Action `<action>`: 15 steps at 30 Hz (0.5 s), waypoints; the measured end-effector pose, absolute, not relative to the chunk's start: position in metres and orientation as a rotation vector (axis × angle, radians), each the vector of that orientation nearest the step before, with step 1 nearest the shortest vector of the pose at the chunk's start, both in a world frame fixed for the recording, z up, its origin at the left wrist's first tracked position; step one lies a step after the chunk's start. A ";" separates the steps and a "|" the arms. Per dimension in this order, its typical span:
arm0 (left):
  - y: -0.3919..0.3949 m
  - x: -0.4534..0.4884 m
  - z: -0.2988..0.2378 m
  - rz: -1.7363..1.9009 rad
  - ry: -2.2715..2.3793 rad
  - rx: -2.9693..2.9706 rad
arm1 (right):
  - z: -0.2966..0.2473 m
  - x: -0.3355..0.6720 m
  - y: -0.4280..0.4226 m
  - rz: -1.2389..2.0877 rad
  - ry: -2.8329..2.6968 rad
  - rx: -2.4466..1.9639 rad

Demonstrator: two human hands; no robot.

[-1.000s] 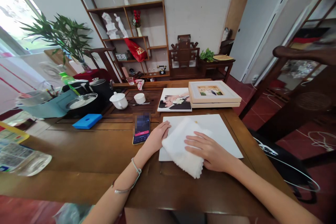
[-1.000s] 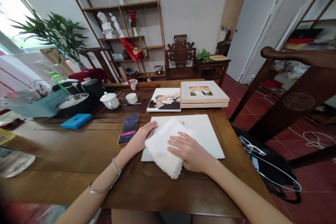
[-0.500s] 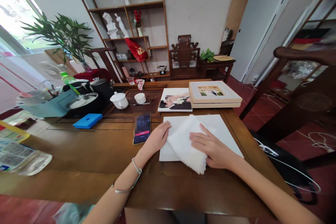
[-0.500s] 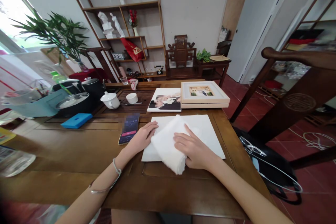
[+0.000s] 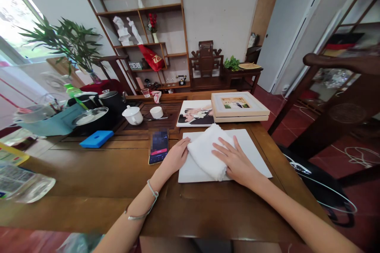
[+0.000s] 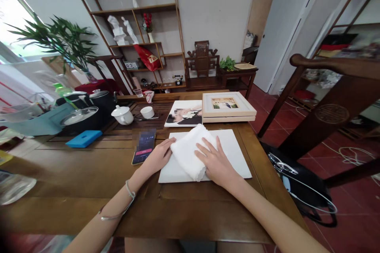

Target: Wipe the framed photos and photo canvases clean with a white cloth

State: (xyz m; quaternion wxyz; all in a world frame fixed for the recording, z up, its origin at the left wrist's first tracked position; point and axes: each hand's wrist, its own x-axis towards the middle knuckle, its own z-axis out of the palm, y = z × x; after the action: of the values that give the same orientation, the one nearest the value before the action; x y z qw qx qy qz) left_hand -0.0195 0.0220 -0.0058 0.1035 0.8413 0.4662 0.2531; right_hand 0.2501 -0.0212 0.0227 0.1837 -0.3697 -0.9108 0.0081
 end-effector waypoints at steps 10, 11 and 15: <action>0.021 -0.019 -0.006 0.783 1.368 2.476 | 0.022 0.240 -0.035 0.200 -2.689 -0.472; 0.021 -0.019 -0.006 0.783 1.357 2.477 | 0.022 0.242 -0.033 0.154 -2.682 -0.573; 0.022 -0.019 -0.005 0.789 1.362 2.491 | 0.025 0.252 -0.022 -0.064 -2.568 -1.088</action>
State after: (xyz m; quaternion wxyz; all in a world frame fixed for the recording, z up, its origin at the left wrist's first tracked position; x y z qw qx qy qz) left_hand -0.0189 0.0216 -0.0052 0.0974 0.8414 0.4600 0.2665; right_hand 0.2521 -0.0218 0.0249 0.1750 -0.3841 -0.9063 -0.0225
